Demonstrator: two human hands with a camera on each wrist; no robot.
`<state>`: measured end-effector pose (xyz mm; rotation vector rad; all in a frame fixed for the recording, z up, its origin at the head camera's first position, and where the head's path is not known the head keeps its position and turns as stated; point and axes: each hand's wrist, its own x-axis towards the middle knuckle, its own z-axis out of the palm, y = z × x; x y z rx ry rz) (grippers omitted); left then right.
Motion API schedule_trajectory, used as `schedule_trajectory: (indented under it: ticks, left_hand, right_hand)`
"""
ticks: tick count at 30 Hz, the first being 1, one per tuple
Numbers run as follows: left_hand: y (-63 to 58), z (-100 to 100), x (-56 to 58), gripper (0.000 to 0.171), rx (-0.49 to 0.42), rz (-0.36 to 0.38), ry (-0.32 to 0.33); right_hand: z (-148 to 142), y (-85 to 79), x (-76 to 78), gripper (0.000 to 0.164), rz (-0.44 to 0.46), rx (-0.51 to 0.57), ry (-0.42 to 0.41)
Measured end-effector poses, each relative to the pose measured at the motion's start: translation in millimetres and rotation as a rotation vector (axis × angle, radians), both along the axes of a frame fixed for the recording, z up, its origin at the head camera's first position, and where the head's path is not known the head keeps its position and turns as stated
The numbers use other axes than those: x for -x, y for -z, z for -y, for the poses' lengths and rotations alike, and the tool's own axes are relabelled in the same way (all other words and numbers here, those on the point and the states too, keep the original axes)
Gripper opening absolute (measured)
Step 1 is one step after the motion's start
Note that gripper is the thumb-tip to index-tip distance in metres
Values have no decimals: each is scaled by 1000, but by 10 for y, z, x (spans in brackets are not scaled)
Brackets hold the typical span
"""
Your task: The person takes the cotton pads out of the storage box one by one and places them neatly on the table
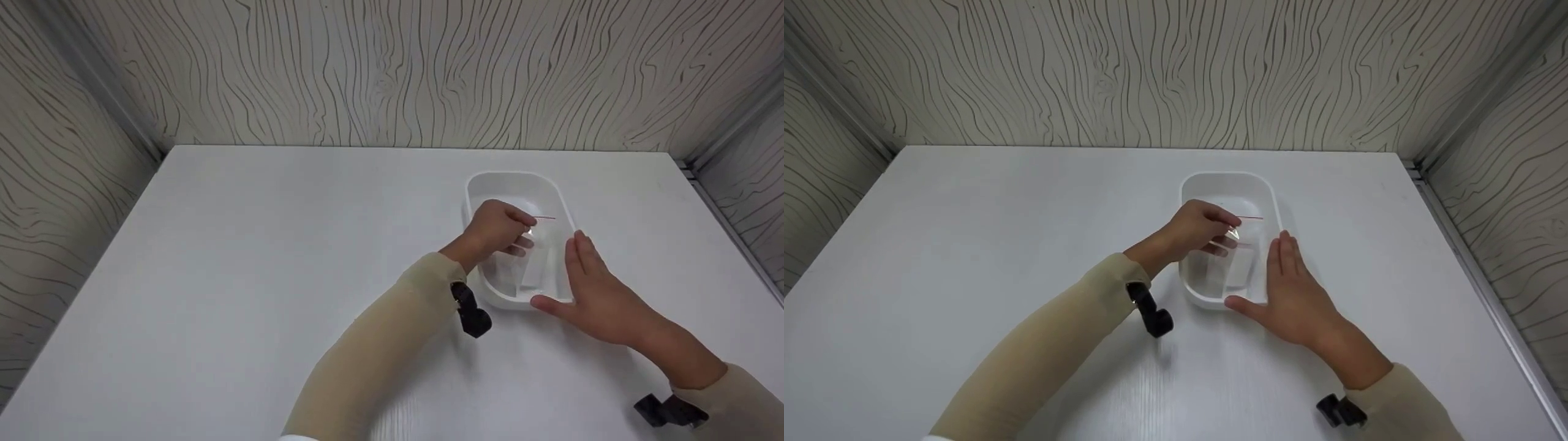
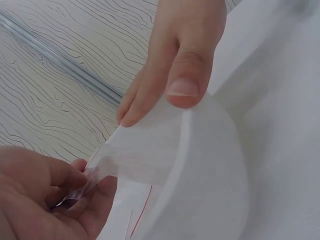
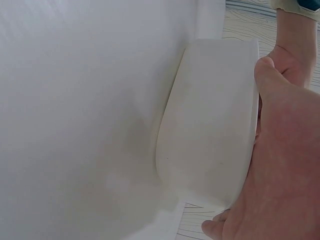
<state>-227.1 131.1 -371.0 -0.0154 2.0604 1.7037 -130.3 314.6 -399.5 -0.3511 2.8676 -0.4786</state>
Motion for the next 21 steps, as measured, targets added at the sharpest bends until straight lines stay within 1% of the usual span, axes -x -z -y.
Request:
schedule_trajectory:
  ticks: [7,13,21]
  left_hand:
    - [0,80,22,19,-57,1,8]
    - [-34,137,32,21,-113,2,17]
    - [-79,164,32,21,-148,6,27]
  right_hand:
    - [13,-7,-1,121,-12,-3,-5]
    - [5,-7,-9,122,0,5,1]
    - [10,-12,-14,122,-8,6,0]
